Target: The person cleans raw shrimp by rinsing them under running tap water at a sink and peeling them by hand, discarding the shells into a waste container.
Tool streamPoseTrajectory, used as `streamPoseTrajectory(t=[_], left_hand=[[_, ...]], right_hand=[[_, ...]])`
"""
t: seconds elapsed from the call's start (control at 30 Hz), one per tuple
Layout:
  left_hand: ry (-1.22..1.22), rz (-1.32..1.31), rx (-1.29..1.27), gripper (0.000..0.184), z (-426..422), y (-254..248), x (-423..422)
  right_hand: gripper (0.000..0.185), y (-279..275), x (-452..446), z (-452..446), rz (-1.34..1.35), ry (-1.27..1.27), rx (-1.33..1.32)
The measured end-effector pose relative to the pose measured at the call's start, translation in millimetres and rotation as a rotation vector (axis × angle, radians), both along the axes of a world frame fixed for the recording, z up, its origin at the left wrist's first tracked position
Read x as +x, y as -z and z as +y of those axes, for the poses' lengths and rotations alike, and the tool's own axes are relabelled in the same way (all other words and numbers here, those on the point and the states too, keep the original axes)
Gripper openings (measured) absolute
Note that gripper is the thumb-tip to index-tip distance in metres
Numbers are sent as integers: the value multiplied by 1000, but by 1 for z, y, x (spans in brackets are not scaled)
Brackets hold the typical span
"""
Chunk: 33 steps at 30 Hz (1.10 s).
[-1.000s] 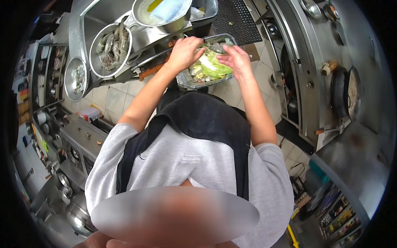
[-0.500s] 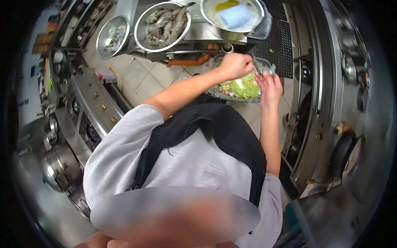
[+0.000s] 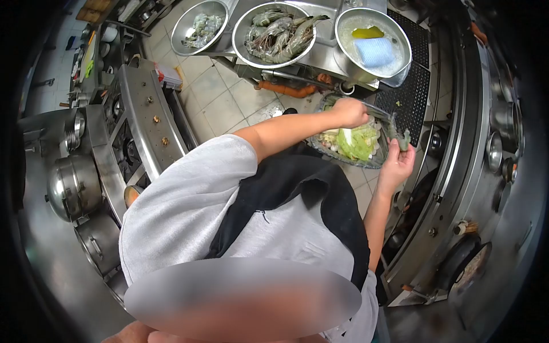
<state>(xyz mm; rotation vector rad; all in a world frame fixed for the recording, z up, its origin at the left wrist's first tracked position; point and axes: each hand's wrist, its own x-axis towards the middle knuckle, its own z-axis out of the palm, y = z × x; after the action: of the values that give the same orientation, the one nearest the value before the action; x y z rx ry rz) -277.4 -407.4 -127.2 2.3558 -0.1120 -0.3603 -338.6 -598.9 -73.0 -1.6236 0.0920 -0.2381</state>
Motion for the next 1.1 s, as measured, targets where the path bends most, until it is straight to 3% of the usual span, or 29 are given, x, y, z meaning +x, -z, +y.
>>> streamPoseTrajectory(t=[0.03,0.1,0.17,0.27,0.3,0.37,0.4,0.43,0.5,0.63,0.93,1.1], left_hand=[[-25,52,35,32,5,13,3],[52,66,-190,29,-2,17,-3],[-23,265,-751,28,-19,5,-17],[-182,326,-1079,27,-39,13,-24],[-191,317,-1083,27,-36,17,-22],[-11,64,-811,27,-27,24,-18],[91,-114,-681,28,-15,5,-22],[70,-121,-681,28,-6,-8,-22],[292,-353,-362,32,6,-22,-19],[234,-371,-53,33,5,-32,-18],[127,-339,-79,32,0,-49,-21],[30,-241,-146,28,7,-39,-26]], right_hand=[[20,-1,3,-1,-8,-1,2],[18,1,8,-4,143,32,175],[19,17,8,-4,183,27,240],[21,36,6,1,302,-55,208],[21,39,4,0,300,-67,205],[26,41,1,1,415,-84,229],[29,34,1,7,458,-19,174],[29,38,1,8,460,-40,167],[28,41,4,11,313,-147,101],[22,46,17,18,231,-178,15],[21,19,34,24,316,-222,-55],[20,36,41,32,251,-353,-125]])
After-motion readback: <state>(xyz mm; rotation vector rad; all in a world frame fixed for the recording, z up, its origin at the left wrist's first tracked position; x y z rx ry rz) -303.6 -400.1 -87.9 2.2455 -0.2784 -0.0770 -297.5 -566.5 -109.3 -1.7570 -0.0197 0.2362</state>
